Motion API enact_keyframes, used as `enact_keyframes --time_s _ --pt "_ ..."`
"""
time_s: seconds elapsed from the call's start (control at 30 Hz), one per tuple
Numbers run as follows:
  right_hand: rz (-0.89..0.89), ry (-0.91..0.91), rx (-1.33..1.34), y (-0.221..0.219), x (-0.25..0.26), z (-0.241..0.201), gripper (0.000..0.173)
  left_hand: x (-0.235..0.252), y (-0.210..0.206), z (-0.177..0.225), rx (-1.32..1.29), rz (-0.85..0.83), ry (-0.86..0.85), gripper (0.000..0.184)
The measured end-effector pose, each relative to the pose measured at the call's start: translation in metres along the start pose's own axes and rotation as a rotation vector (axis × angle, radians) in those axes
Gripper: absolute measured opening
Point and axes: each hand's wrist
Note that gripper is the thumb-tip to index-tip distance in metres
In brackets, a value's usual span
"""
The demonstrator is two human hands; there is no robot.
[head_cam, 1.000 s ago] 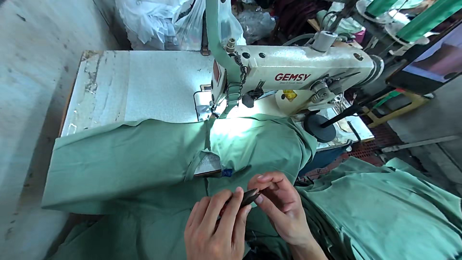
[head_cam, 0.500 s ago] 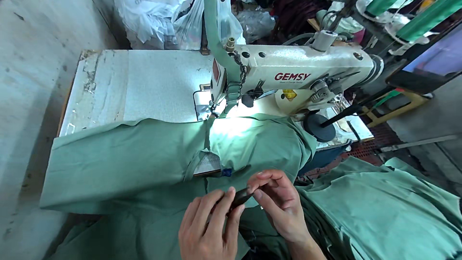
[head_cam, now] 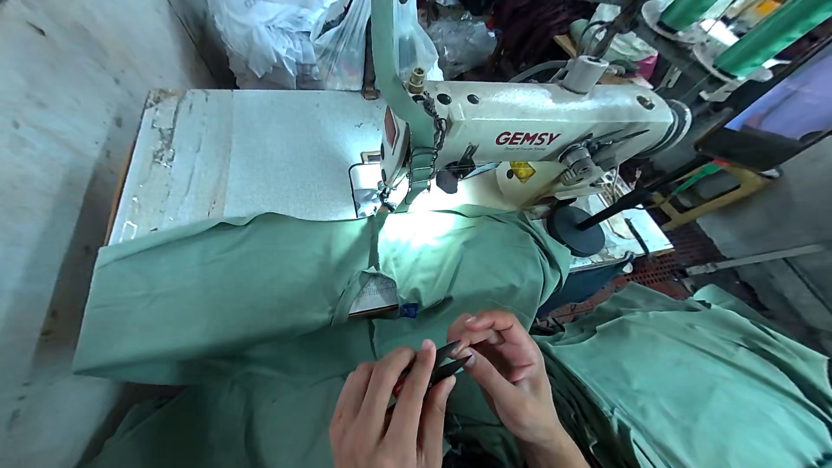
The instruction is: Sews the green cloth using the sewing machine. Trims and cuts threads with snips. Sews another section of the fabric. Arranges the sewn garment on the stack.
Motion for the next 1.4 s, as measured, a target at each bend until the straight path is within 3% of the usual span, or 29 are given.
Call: enact_keyframes --time_s 0.63,1.4 --pt "0.036 0.019 -0.105 -0.0001 0.0005 0.0002 0.029 0.0056 -0.0024 0.0011 0.091 -0.01 -0.007 0.026" --pt "0.041 -0.012 -0.054 0.0043 -0.0019 0.0064 0.029 0.0031 -0.0107 -0.006 0.085 -0.021 -0.013 0.025"
Point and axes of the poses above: each hand's wrist, its own x-axis towards the middle knuckle, its own y-axis out of the back of the hand, z = x × y, and after that the axes turned 6 degrees about -y, right-handed
